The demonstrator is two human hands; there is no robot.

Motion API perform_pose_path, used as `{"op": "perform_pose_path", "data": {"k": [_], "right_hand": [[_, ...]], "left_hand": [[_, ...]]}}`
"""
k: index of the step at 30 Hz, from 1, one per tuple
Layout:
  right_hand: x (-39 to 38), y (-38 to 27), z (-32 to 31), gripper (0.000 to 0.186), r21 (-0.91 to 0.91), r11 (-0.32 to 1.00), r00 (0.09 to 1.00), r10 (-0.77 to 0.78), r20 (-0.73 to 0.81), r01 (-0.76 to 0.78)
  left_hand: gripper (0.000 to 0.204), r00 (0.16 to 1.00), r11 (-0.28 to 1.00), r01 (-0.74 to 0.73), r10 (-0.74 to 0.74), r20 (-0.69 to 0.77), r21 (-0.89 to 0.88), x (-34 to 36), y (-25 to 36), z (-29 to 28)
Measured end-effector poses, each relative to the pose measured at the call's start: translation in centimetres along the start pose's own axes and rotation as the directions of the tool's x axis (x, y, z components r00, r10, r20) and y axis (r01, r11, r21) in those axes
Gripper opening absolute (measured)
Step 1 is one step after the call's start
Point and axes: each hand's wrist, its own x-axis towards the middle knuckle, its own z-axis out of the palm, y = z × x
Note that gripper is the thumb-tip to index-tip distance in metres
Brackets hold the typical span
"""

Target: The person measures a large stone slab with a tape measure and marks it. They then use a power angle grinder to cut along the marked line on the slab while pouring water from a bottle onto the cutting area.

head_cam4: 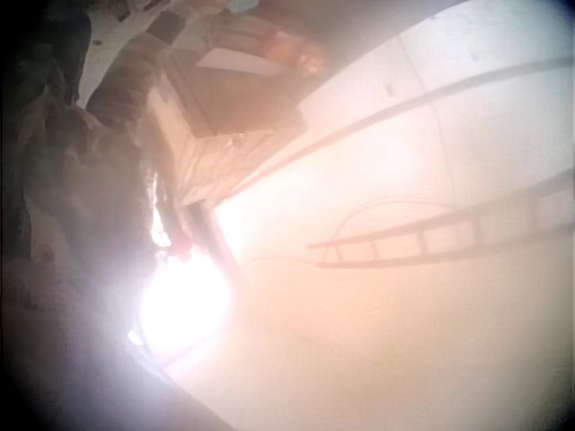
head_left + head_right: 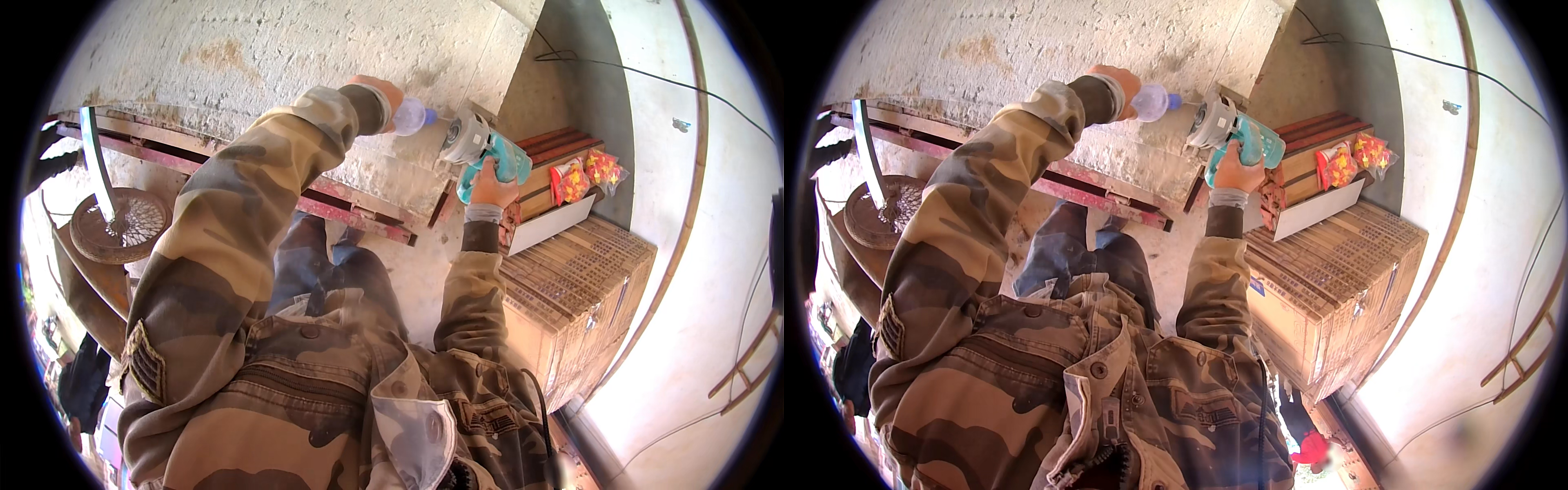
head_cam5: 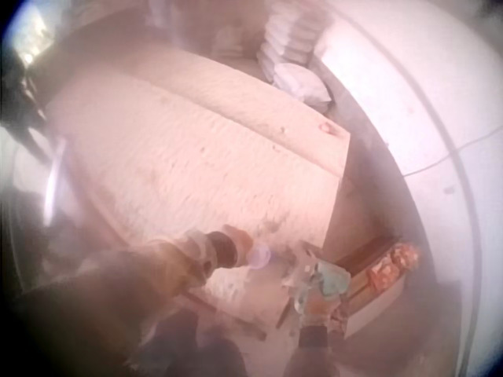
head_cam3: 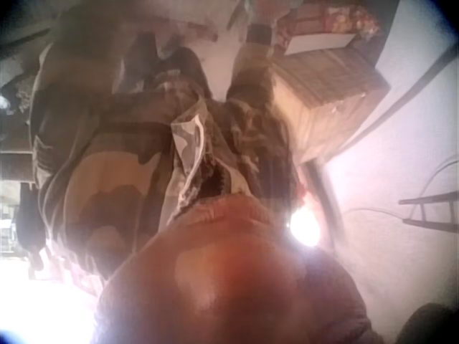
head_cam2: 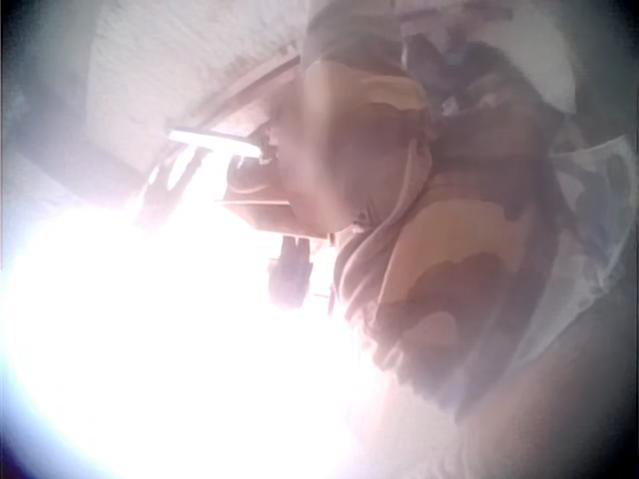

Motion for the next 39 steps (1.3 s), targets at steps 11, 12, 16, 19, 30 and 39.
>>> {"op": "perform_pose_path", "data": {"k": [11,12,16,19,30,39], "right_hand": [[0.6,0.0,0.6,0.01,-0.007,1.0,1.0,-0.014,-0.013,0.014],[0.6,-0.1,0.8,0.01,-0.012,1.0,1.0,-0.016,-0.011,0.016],[1.1,0.1,0.7,0.01,-0.026,1.0,1.0,-0.011,-0.015,0.011],[1.3,0.1,0.9,0.011,-0.025,1.0,1.0,-0.008,-0.021,0.007],[2.1,-0.5,1.7,0.013,0.022,0.999,0.999,0.029,-0.018,-0.029],[3.0,-0.8,2.2,0.013,0.021,1.0,1.0,0.011,-0.009,-0.01]], "left_hand": [[0.049,0.998,0.999,0.049,-0.049,0.047,0.002,0.7,-0.1,-0.3],[0.049,0.997,0.999,0.052,-0.052,0.052,0.008,0.9,-0.2,-0.3],[0.049,0.999,1.0,0.026,-0.026,0.025,0.002,0.8,-0.2,-0.7],[0.049,1.0,1.0,0.011,-0.011,0.005,-0.005,0.9,-0.4,-1.0],[0.049,0.999,0.999,0.038,-0.038,0.02,-0.016,1.7,-0.5,-2.1],[0.049,1.0,1.0,0.021,-0.021,-0.005,-0.018,2.2,-0.8,-2.4]]}}
